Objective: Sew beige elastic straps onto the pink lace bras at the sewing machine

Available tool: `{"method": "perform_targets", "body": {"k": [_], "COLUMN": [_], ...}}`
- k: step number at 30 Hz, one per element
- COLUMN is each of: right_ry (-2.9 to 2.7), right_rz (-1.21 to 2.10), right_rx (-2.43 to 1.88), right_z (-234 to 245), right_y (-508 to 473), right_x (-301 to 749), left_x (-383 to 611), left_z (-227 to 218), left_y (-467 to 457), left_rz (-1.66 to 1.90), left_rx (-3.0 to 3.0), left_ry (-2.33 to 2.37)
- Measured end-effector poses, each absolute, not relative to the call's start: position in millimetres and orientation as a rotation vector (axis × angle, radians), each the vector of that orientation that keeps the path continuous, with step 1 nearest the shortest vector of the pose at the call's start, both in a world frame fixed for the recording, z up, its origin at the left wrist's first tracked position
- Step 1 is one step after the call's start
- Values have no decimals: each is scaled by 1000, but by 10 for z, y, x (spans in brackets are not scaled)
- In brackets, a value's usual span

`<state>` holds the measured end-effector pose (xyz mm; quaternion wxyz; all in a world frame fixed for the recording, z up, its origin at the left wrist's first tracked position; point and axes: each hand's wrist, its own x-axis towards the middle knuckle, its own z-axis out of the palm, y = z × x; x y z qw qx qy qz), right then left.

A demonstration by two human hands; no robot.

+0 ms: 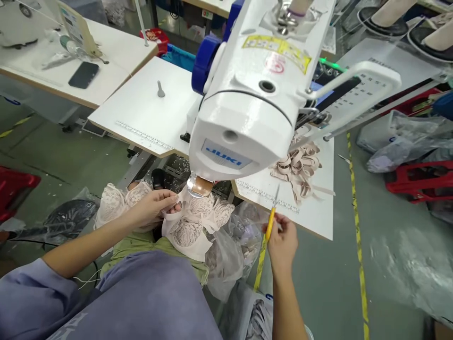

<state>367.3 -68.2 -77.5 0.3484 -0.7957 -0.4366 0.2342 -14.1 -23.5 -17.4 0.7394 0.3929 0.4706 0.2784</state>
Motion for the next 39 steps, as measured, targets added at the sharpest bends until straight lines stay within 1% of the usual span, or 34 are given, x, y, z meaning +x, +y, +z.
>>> {"method": "perform_targets", "body": {"k": [3,5,7,11,14,17,22,25,29,32,39], "right_ry": [-982,-1085,-1348,-1813,-1885,-1931,-2014,-1953,-1673,-1585,-1639], "right_rz": [1131,1312,1271,894,689,616,633,773,973,970,971], "right_rx": [-1795,-1673,-1618,-1584,-1574,-1563,-1517,-1526,-1556,-1485,-1449], "right_z": [-695,-649,-599,-521,-522,-561,-640,-682,-750,-805,-773], "right_y": [-1082,-1281,-1375,-1292,-1147,-1028,-945,-988,-1129,-1210,-1122], "right_x": [3328,3022,2714,2299,2172,2097,2076,2153,2242,2234,2065], "left_x": [-148,-144,-136,-133,-135,-129,-103,-95,-111,-139,-150], "left_z": [-188,-191,-191,-203,-220,-233,-248,-244,-216,-189,-109], "left_y": [-231,-228,-226,-236,-260,-287,-303,-283,-250,-236,-207], "left_rz": [636,629,604,597,604,578,529,525,545,554,466], "left_rx": [812,796,808,873,932,1009,1195,1246,1226,1226,1309], "left_ry": [1012,1014,1026,1045,1044,1020,1087,1120,1110,1130,1134]}}
